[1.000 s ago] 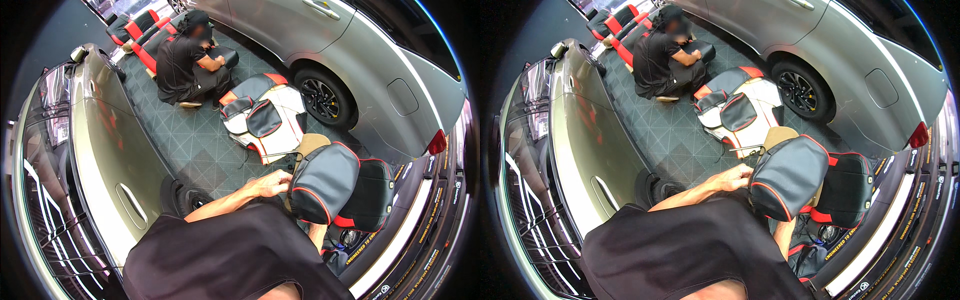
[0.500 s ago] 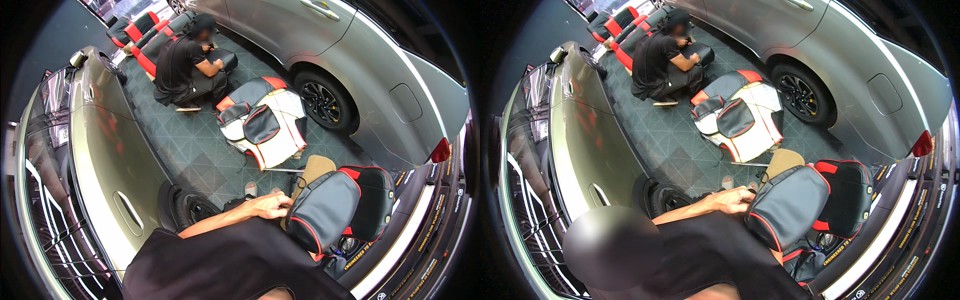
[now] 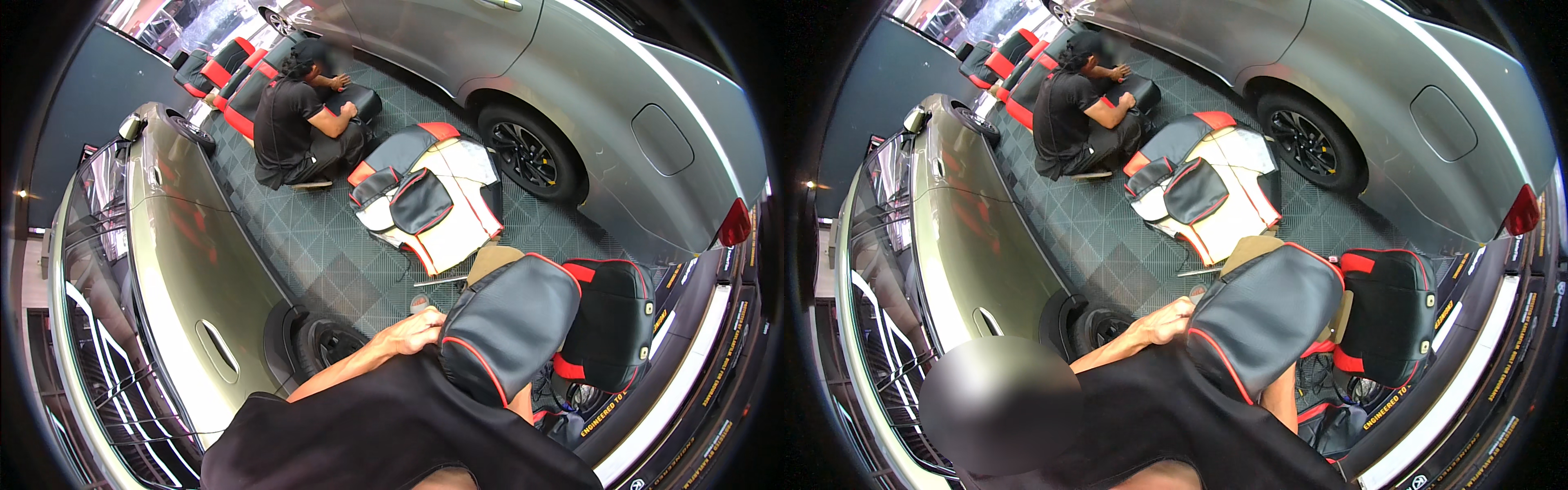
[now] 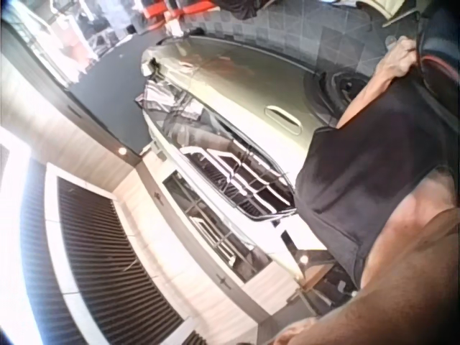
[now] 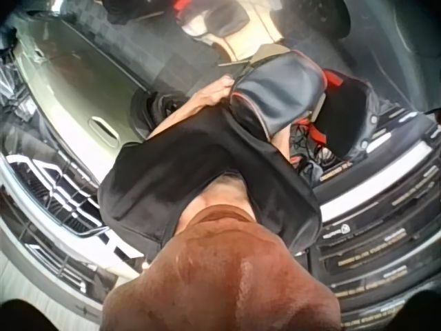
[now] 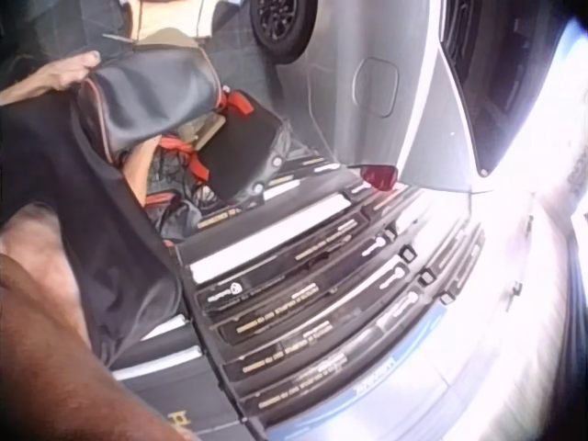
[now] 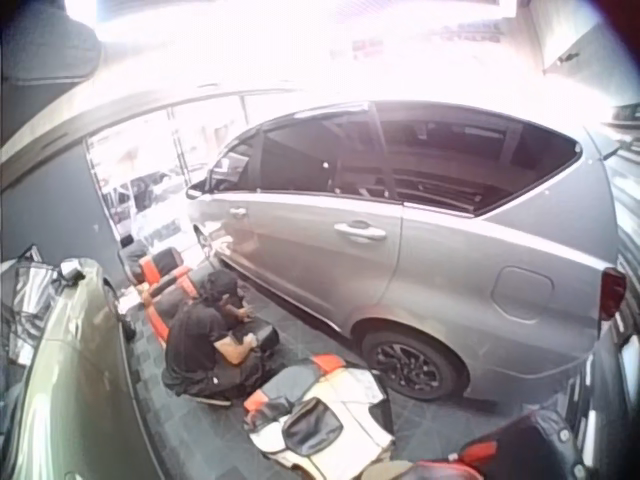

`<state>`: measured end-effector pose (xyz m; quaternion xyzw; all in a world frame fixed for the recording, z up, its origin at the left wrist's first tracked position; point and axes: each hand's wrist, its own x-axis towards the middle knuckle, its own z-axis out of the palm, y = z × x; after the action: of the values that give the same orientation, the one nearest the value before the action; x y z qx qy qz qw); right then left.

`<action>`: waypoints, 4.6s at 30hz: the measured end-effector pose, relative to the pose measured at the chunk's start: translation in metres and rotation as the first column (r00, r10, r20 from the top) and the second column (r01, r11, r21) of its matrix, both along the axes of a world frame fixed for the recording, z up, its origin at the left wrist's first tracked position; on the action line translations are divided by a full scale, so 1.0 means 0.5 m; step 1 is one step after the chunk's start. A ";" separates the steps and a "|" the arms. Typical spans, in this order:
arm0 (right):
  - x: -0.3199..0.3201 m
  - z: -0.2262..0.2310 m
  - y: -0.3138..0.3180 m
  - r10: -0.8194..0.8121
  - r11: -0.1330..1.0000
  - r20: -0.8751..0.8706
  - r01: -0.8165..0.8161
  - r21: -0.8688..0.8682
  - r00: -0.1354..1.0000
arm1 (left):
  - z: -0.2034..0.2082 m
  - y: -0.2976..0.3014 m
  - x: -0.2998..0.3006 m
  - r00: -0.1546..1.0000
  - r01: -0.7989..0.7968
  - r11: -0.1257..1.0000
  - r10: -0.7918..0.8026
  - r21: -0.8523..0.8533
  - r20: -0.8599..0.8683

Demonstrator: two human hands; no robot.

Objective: The person installs black and red seat covers onto car seats. They place the covers over the headrests, pull the fabric over the cushions, and secure the covers using elastic straps and metal rods.

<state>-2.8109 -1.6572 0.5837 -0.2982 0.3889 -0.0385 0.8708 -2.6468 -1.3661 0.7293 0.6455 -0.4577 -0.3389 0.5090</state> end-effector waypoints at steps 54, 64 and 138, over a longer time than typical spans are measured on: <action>0.014 0.087 0.091 -0.045 0.996 0.030 0.047 -0.082 0.999 | -0.084 0.239 0.046 0.907 -0.111 0.935 0.234 -0.337 0.350; 0.085 -0.038 0.195 0.227 0.947 0.106 -0.245 0.208 0.968 | -0.219 0.306 0.072 0.604 -0.585 0.811 0.434 -0.002 -0.669; 0.038 -0.850 0.231 0.631 0.771 0.302 -0.532 -0.350 0.715 | -1.125 0.070 0.154 0.786 0.356 0.907 -0.162 0.223 -0.597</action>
<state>-2.7920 -1.5419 0.1586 -0.4933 0.0788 0.1326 0.8561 -2.5700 -1.3310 0.1669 0.5202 -0.3093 -0.6525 0.4561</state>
